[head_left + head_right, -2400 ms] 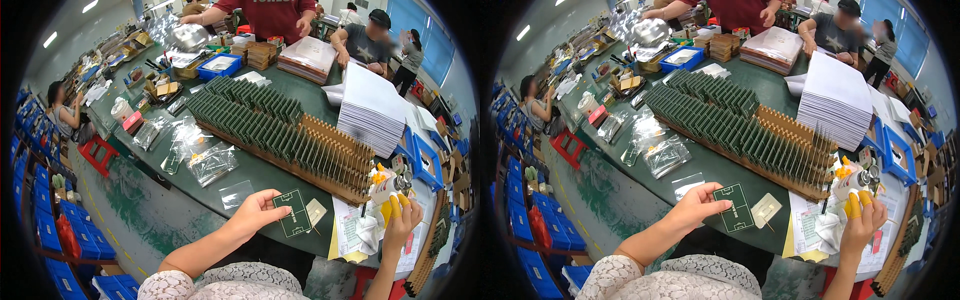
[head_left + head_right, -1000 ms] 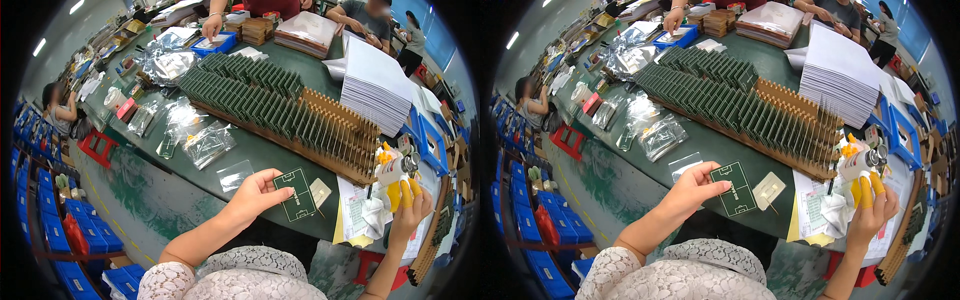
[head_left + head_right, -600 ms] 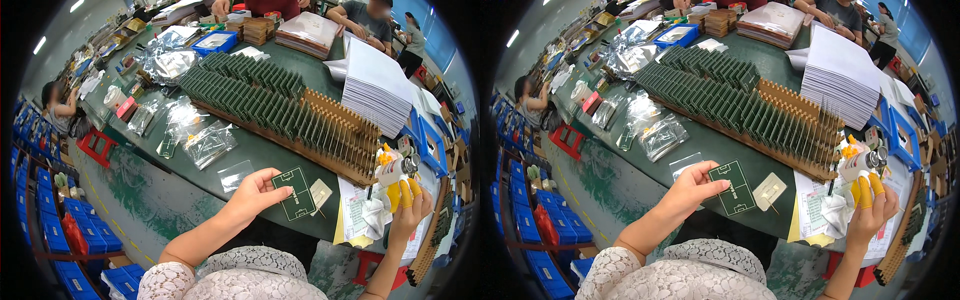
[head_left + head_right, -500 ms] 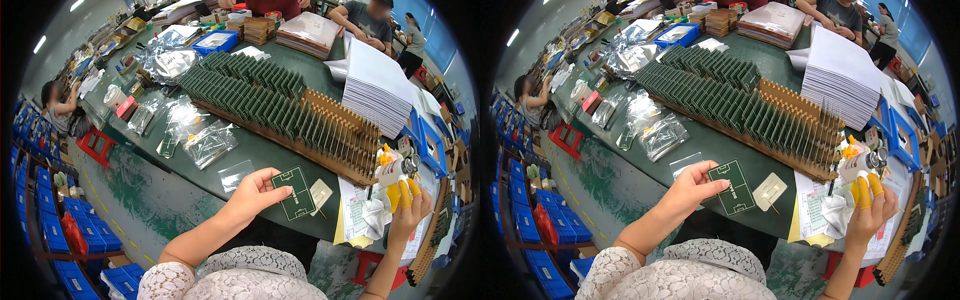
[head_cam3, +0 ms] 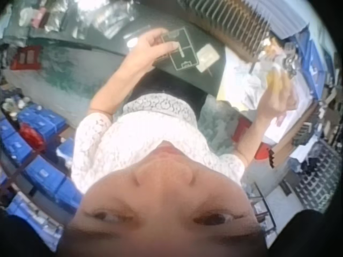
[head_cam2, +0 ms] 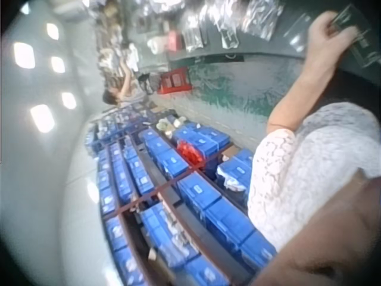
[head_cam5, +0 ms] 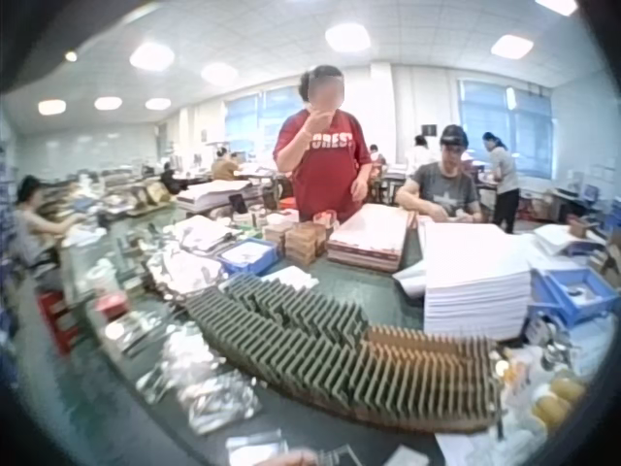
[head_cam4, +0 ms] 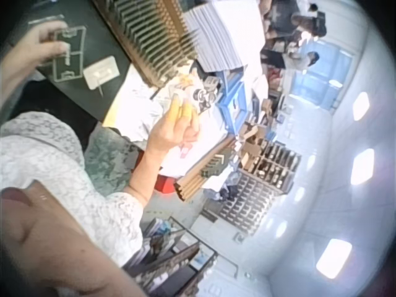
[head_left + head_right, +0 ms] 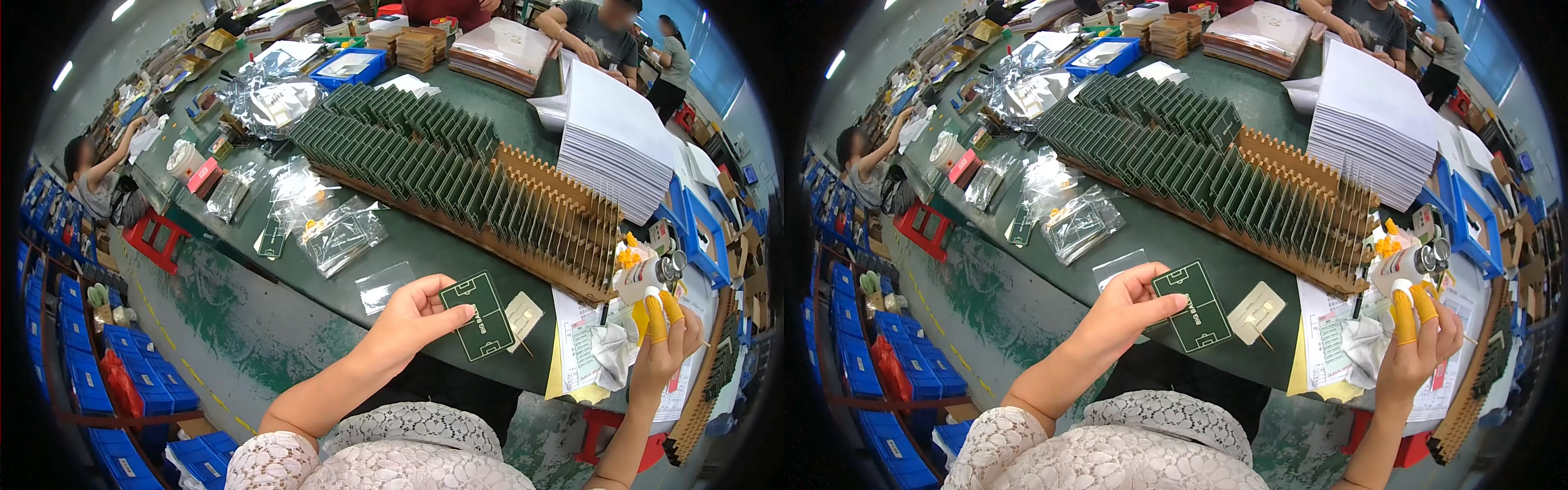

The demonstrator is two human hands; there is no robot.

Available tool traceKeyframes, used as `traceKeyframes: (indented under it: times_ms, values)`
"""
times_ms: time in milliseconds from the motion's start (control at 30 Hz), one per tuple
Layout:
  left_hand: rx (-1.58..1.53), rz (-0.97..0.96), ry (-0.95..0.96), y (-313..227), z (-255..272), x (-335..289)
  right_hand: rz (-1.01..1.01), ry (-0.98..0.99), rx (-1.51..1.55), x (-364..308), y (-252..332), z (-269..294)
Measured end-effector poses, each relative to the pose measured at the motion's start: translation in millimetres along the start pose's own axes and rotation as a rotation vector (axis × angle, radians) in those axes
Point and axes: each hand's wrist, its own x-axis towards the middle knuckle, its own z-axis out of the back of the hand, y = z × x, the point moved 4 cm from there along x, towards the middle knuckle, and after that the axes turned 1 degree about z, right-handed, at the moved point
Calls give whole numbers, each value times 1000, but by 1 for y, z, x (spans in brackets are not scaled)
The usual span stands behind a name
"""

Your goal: The person cleans a small green circuit board using a white cloth and a wooden stick. They wipe the board's surface and edges, then use the stick to clean specific areas. The person handles the board and tools with care, ensuring thorough cleaning.

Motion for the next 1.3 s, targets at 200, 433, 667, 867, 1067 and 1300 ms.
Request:
traceKeyframes:
  times_ms: [200,433,667,867,1067,1300]
  values:
    - [-1,-2,1,2,-1,-1,-1,-9,1,-3,-1,0]
    - [4,0,1,1,-2,0,-14,-9,-2,-2,-1,3]
    - [-5,-10,20,3,0,2,15,-5,-26,-2,-1,2]
    - [-12,-11,28,4,6,-2,21,11,-12,1,5,0]
    - [-33,-15,60,3,9,-3,45,10,-46,5,6,4]
    - [-85,-49,53,4,25,-11,22,48,-44,11,8,11]
